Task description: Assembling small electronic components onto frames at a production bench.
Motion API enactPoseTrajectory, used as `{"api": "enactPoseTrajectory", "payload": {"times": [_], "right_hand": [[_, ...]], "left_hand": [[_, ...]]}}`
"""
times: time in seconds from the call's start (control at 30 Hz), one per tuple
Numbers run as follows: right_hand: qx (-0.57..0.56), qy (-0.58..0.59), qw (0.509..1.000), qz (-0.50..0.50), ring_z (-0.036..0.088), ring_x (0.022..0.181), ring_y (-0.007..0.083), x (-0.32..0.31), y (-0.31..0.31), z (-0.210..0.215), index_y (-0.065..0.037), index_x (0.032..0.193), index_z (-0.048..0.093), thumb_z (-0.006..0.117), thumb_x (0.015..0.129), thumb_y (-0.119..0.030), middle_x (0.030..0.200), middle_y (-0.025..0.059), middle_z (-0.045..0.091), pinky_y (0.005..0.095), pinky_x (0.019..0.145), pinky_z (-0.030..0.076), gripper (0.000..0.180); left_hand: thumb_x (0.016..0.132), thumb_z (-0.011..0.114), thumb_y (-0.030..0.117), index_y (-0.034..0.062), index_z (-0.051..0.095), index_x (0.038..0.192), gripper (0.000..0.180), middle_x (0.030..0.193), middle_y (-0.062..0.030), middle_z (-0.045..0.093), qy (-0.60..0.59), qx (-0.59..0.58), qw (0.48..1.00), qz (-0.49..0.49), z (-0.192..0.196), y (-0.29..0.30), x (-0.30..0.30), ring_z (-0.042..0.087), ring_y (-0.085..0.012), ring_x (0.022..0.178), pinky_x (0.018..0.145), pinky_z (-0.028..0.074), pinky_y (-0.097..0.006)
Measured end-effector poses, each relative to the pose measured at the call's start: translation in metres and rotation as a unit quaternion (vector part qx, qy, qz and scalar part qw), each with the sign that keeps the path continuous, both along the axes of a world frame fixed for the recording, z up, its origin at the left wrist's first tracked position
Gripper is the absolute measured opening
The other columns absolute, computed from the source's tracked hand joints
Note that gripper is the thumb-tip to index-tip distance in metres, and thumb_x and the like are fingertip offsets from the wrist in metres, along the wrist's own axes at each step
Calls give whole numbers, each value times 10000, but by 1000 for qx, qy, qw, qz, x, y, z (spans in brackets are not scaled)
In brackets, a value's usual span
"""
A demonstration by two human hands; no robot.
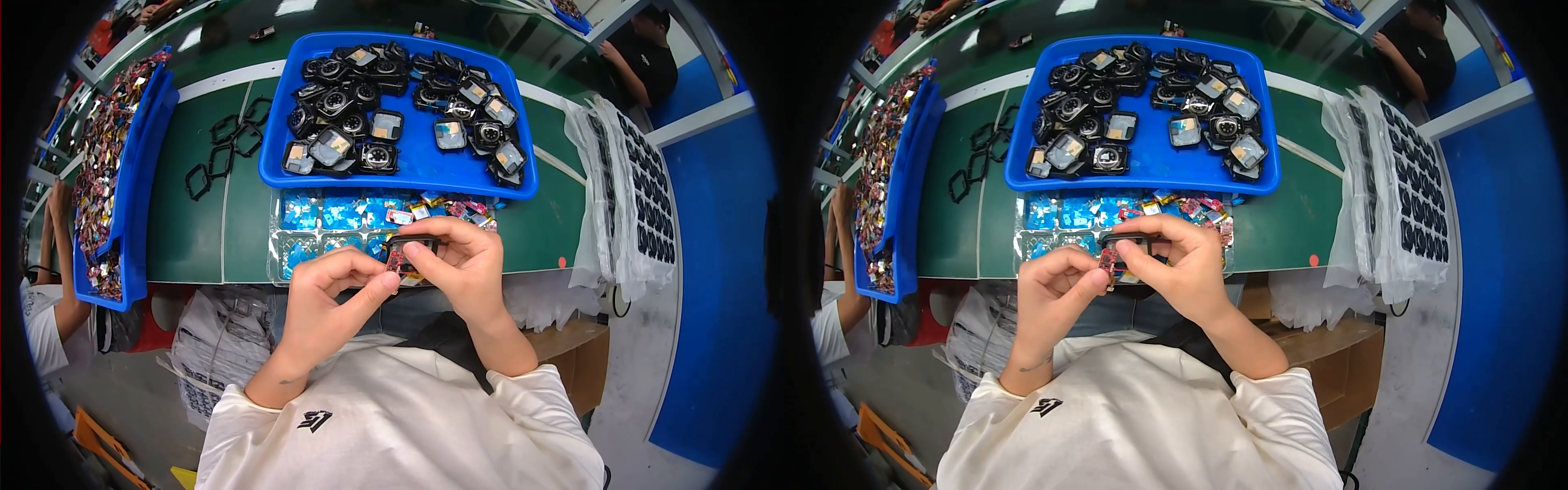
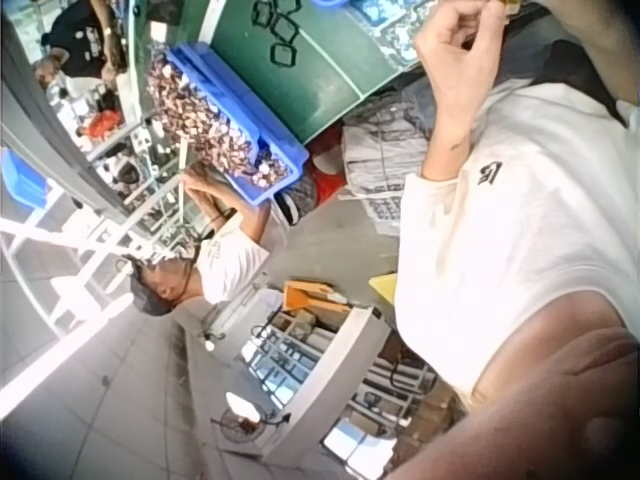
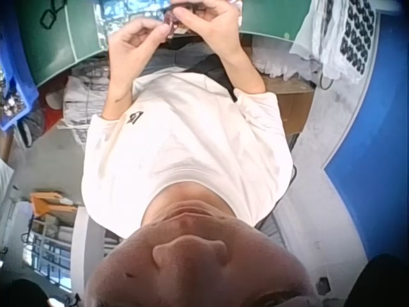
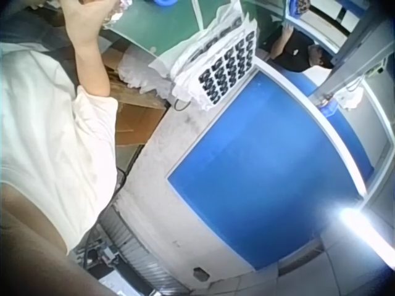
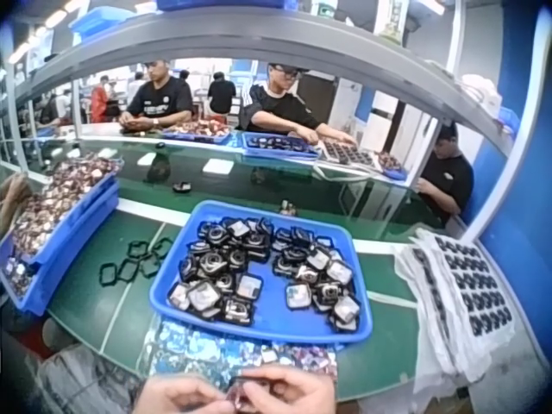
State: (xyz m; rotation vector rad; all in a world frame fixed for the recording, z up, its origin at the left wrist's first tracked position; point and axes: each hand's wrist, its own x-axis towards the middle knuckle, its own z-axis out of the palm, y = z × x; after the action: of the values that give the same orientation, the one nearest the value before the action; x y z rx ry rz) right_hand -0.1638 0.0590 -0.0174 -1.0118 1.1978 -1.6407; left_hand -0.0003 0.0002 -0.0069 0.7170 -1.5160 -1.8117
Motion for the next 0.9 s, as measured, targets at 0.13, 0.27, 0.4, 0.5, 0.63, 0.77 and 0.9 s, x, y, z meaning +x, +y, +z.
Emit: {"api": "enactPoseTrajectory", "payload": {"times": [0.13, 0.27, 0.4, 0.5, 0.63, 0.77, 0.9], "right_hand": [[-31, 35, 999, -20, 621, 841, 110, -1, 0, 0, 55, 969, 648, 658, 792, 52, 953, 89, 650, 227, 703, 525, 177], [-75, 87, 993, -40, 631, 845, 125, -2, -1, -6, 39, 944, 653, 645, 762, 77, 938, 94, 657, 237, 722, 521, 187], [-53, 83, 995, -26, 635, 853, 128, -5, 1, -3, 30, 937, 662, 654, 761, 73, 936, 98, 662, 233, 719, 524, 181], [-50, 71, 996, -33, 639, 838, 127, -5, 2, -1, 29, 947, 672, 661, 764, 65, 936, 100, 673, 233, 708, 528, 186], [-24, 46, 998, -30, 645, 800, 124, -3, 5, 3, 24, 971, 687, 673, 761, 53, 933, 103, 686, 234, 690, 532, 212], [-24, 133, 990, -40, 646, 780, 112, -6, 4, -1, 8, 966, 700, 683, 744, 50, 891, 92, 695, 233, 679, 534, 226], [-26, 190, 981, -38, 666, 816, 178, -3, 4, 3, 90, 927, 663, 635, 749, 130, 902, 174, 676, 254, 703, 556, 185]], "left_hand": [[849, 661, 9, -55, 657, 871, 67, 817, -59, 638, 34, 15, 999, -16, -3, -1, 0, 609, -90, 731, 688, 517, -223], [860, 647, 10, -54, 657, 876, 66, 800, -74, 650, 42, 77, 996, -29, -6, 0, -1, 602, -99, 706, 641, 496, -219], [864, 655, 23, -47, 663, 880, 72, 810, -56, 660, 51, 79, 995, -24, -9, 1, -1, 598, -77, 714, 634, 490, -208], [863, 658, 27, -54, 664, 888, 84, 814, -59, 660, 58, 90, 994, -20, -9, 1, -2, 600, -75, 724, 640, 492, -209], [863, 658, 28, -61, 664, 902, 97, 816, -59, 659, 37, 38, 999, -2, -7, 1, -2, 600, -76, 728, 643, 492, -206], [863, 658, 28, -62, 666, 908, 100, 821, -57, 657, 40, 41, 998, -8, -9, 0, -2, 603, -77, 731, 650, 495, -201], [862, 657, 22, -58, 657, 928, 103, 819, -53, 656, 34, 55, 998, -5, -12, -1, -2, 610, -81, 732, 647, 498, -199]]}}
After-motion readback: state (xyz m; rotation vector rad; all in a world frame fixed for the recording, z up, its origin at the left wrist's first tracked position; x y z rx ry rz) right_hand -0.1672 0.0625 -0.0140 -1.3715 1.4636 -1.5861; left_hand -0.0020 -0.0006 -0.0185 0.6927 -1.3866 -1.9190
